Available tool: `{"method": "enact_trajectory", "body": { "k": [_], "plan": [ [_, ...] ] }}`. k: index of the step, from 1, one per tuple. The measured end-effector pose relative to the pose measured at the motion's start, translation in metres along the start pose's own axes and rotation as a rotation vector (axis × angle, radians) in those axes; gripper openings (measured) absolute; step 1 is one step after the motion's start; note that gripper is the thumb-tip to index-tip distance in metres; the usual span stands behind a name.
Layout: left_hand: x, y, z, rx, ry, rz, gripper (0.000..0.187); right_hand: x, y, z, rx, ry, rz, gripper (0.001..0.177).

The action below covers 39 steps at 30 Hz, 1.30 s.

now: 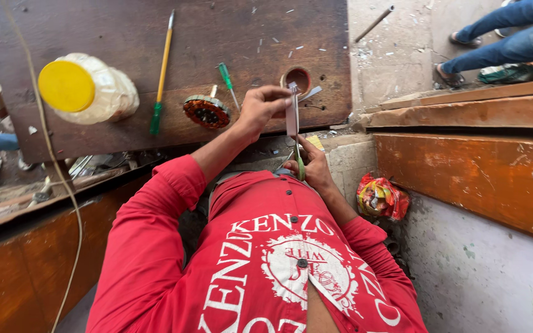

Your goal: The person works on a small cylindrical electrical component, cutting strips of white tape with scissors and wrapping them around the component. They use a green screwdriver to adjust parts of the component and continue taping and manipulating it throughout the clip.

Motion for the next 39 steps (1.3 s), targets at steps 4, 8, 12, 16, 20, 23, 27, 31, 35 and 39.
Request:
{"method": "enact_trajectory", "body": {
  "k": [4, 8, 12, 16, 20, 23, 27, 31, 35, 39],
  "plan": [
    [-0.012, 0.011, -0.005, -0.022, -0.020, 0.014, 0.020, 0.004, -0.013, 0.010, 0.019, -0.010, 0.024, 0.098],
    [-0.001, 0.010, -0.019, -0.020, -0.070, 0.026, 0.027, -0.001, -0.002, 0.006, 0.070, -0.053, -0.048, 0.084],
    [0.040, 0.033, -0.042, -0.157, 0.358, 0.674, 0.027, -0.021, -0.013, 0.001, 0.194, -0.056, -0.047, 0.088],
    [0.008, 0.034, -0.060, -0.287, 0.160, 0.718, 0.046, -0.030, -0.024, 0.014, 0.134, -0.064, 0.077, 0.086],
    [0.001, 0.028, -0.064, -0.271, 0.145, 0.890, 0.057, -0.031, -0.011, 0.012, -0.008, -0.056, 0.197, 0.083],
    [0.001, 0.026, -0.059, -0.275, 0.101, 0.882, 0.059, -0.022, -0.005, 0.011, -0.010, -0.009, 0.205, 0.082],
    [-0.006, 0.018, -0.062, -0.282, -0.029, 0.852, 0.060, -0.012, -0.004, 0.013, 0.065, -0.014, 0.136, 0.082],
    [-0.014, 0.015, -0.061, -0.314, -0.060, 0.861, 0.058, -0.002, -0.002, 0.014, 0.020, 0.057, 0.201, 0.081],
    [-0.035, 0.006, -0.059, -0.322, -0.189, 0.829, 0.031, -0.001, -0.004, 0.009, 0.015, 0.093, 0.307, 0.077],
    [-0.044, 0.006, -0.060, -0.389, -0.231, 0.688, 0.022, -0.001, -0.003, 0.009, 0.004, 0.139, 0.381, 0.076]
  ]
}}
Point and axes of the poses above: each hand's wrist, its own z-axis towards the middle knuckle, its own y-axis out of the palm, x = y × z, the point moved 8 cm from there along z, towards the middle knuckle, and after that the axes turned 6 degrees about x, right-handed, at the moved point
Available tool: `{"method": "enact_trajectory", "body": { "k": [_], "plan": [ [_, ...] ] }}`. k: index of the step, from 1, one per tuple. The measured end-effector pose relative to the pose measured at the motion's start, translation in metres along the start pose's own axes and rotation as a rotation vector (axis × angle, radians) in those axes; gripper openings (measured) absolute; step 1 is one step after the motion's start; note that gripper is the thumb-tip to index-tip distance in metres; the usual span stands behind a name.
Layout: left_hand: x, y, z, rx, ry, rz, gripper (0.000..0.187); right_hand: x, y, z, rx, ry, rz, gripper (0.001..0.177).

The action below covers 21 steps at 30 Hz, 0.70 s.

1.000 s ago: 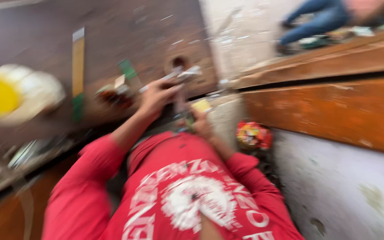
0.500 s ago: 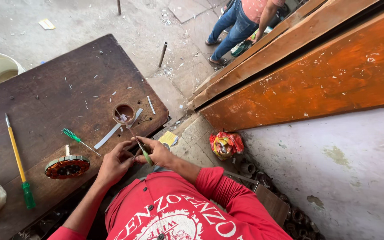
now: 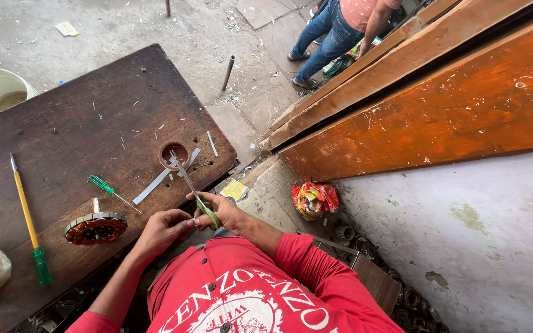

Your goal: The person works on a small cylindrical electrical component, cutting strips of white tape with scissors and wrapping them around the component. They use a green screwdriver to adjust parts of the component and continue taping and manipulating it throughout the clip.

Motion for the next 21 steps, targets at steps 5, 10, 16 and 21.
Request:
{"method": "enact_trajectory", "body": {
  "k": [5, 10, 16, 21],
  "plan": [
    [0.015, -0.002, -0.003, 0.127, 0.133, 0.318, 0.022, -0.003, -0.001, 0.004, 0.132, -0.104, -0.149, 0.075],
    [0.053, 0.002, -0.026, 0.351, 0.417, 0.514, 0.014, -0.006, 0.001, 0.004, 0.220, -0.176, -0.139, 0.069],
    [0.085, 0.005, -0.048, 0.534, 0.723, 0.508, 0.011, -0.005, -0.012, 0.016, 0.201, -0.183, -0.122, 0.070],
    [0.074, -0.017, -0.034, 0.624, 0.478, 0.012, 0.013, 0.014, -0.011, 0.018, 0.175, -0.100, -0.057, 0.066]
  ]
}}
Point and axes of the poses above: each hand's wrist, its own z-axis towards the middle knuckle, its own y-axis out of the palm, x = y × z, the point moved 8 cm from there along z, towards the middle knuckle, and after that the axes turned 6 degrees about x, right-handed, at the moved point
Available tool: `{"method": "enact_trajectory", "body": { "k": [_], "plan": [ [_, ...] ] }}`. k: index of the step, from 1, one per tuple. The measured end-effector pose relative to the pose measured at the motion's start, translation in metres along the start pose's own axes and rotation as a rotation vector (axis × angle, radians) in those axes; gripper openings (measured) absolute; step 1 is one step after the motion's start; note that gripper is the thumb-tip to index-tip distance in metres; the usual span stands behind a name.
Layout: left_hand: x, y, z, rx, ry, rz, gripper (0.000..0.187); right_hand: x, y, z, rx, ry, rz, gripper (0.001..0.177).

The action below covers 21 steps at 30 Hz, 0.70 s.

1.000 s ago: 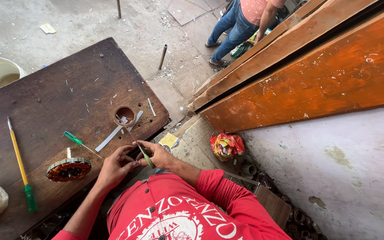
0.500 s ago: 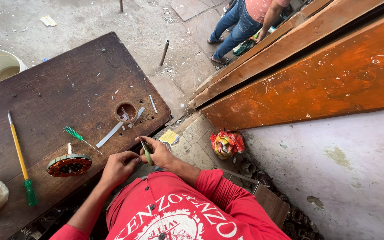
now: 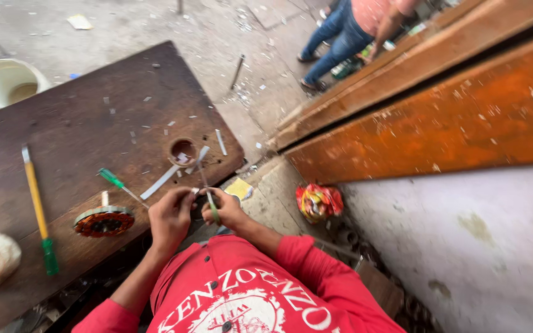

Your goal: The person works on a small cylindrical electrical component, cutting strips of white tape with scissors and wrapping them around the component. They use a green screwdriver to adjust parts of the component and continue taping and manipulating it throughout the clip.

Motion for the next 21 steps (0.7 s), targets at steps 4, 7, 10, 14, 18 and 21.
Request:
{"method": "enact_trajectory", "body": {
  "k": [4, 7, 10, 14, 18, 21],
  "plan": [
    [-0.029, -0.001, 0.021, 0.010, -0.265, -0.142, 0.021, -0.027, -0.004, -0.003, -0.035, -0.176, 0.058, 0.036],
    [-0.067, 0.009, 0.013, 0.023, -0.555, -0.650, 0.022, -0.033, -0.004, 0.001, 0.019, -0.196, -0.054, 0.022],
    [-0.077, 0.019, 0.015, 0.014, -0.572, -0.733, 0.018, -0.048, -0.001, -0.008, 0.017, -0.207, 0.047, 0.060],
    [-0.071, 0.026, 0.019, 0.014, -0.568, -0.803, 0.016, -0.055, 0.017, -0.013, 0.021, -0.141, 0.051, 0.066],
    [-0.073, 0.025, 0.014, 0.009, -0.595, -0.835, 0.017, -0.055, 0.029, -0.014, -0.038, -0.138, 0.062, 0.064],
    [-0.081, 0.023, 0.012, -0.046, -0.593, -0.721, 0.019, -0.056, 0.023, -0.008, -0.019, -0.166, 0.036, 0.065]
  ]
}}
Point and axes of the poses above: each hand's wrist, its own z-axis towards the middle knuckle, its own y-axis out of the palm, x = y × z, the point moved 8 cm from there along z, towards the middle knuckle, and after that the axes turned 6 degrees about x, right-handed, at the moved point
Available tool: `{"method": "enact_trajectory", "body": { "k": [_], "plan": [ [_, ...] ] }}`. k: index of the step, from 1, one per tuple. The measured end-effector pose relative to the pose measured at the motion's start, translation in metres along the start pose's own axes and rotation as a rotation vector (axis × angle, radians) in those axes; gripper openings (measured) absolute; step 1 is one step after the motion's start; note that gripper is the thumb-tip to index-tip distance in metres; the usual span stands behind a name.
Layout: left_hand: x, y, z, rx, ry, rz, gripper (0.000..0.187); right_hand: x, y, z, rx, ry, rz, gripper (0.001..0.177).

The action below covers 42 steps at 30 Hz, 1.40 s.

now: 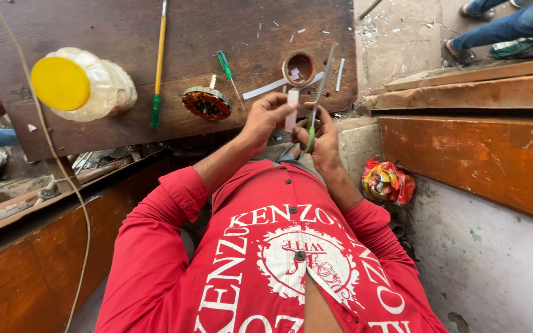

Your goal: The person works on a small cylindrical electrical component, cutting strips of white tape with scissors and wrapping them around the component. They use a green screwdriver to adjust parts of the component and continue taping and manipulating it throughout the clip.

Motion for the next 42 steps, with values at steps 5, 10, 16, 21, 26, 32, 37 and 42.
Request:
{"method": "enact_trajectory", "body": {
  "k": [5, 10, 16, 21, 26, 32, 37, 42],
  "plan": [
    [0.000, -0.016, -0.001, 0.023, -0.033, 0.070, 0.020, 0.000, -0.009, 0.002, 0.006, -0.049, -0.104, 0.069],
    [0.042, -0.015, 0.005, 0.027, 0.100, 0.017, 0.026, 0.014, 0.003, -0.014, -0.235, 0.078, -0.413, 0.089],
    [0.087, -0.002, 0.004, 0.024, 0.332, 0.131, 0.032, 0.004, 0.021, -0.020, -0.279, -0.033, -0.555, 0.096],
    [0.095, 0.006, 0.003, 0.027, 0.361, 0.169, 0.031, -0.012, 0.025, -0.015, -0.214, -0.069, -0.646, 0.098],
    [0.095, 0.007, 0.001, 0.020, 0.345, 0.224, 0.033, -0.020, 0.028, -0.017, -0.211, -0.120, -0.660, 0.099],
    [0.096, 0.008, 0.001, 0.001, 0.347, 0.198, 0.033, -0.018, 0.027, -0.014, -0.189, -0.113, -0.696, 0.099],
    [0.096, 0.006, 0.007, -0.015, 0.324, 0.135, 0.036, -0.022, 0.027, -0.021, -0.176, -0.152, -0.701, 0.090],
    [0.096, 0.007, 0.010, -0.076, 0.307, 0.038, 0.037, -0.023, 0.027, -0.024, -0.185, -0.083, -0.634, 0.092]
  ]
}}
Point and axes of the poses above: each hand's wrist, its own z-axis towards the middle knuckle, its own y-axis out of the palm, x = y × z, the point moved 8 cm from there along z, towards the middle knuckle, and after that the axes turned 6 degrees about x, right-handed, at the moved point
